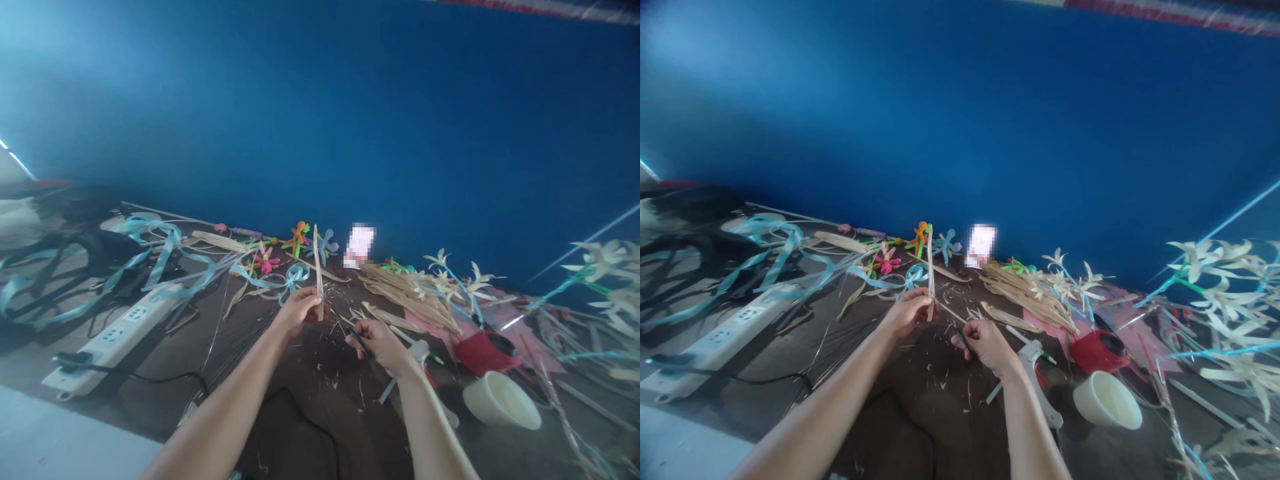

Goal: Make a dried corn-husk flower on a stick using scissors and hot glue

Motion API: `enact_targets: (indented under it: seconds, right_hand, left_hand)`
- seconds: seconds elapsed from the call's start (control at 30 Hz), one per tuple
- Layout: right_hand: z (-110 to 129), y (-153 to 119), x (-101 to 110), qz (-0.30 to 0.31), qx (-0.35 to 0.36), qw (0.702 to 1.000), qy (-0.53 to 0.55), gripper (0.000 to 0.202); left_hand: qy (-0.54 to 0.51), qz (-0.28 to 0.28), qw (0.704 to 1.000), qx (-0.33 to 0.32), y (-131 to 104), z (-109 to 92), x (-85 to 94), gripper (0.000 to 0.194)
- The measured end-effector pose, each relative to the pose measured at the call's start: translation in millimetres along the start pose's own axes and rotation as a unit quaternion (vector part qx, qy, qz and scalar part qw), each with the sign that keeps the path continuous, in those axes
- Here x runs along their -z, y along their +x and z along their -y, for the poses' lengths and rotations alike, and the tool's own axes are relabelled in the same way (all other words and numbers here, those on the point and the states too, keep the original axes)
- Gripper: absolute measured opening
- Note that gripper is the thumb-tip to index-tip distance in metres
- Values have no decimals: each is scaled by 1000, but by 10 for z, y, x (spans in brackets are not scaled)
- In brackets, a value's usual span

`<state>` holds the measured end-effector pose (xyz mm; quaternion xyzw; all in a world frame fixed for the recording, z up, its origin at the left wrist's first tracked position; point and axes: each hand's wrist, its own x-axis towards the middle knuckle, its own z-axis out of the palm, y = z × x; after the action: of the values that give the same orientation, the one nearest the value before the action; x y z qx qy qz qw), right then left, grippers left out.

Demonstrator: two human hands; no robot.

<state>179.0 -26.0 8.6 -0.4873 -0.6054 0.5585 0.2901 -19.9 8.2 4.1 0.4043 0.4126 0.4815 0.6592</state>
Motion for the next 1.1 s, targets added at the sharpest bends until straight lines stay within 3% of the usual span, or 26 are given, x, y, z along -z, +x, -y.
enact_targets:
  seconds: [0.6, 0.77, 1.1]
  right_hand:
    - [-11, -10, 51, 14, -9, 1000, 4, 34]
    - [-16, -7, 51, 12, -12, 1000, -14, 36]
    - [-46, -14, 84, 34, -11, 999, 0, 32]
  left_hand:
    - [-30, 13, 999, 29, -10, -16, 9, 8]
    - [-10, -3, 1000, 7, 1, -15, 20, 10]
    - [39, 19, 999, 1, -8, -29, 61, 7]
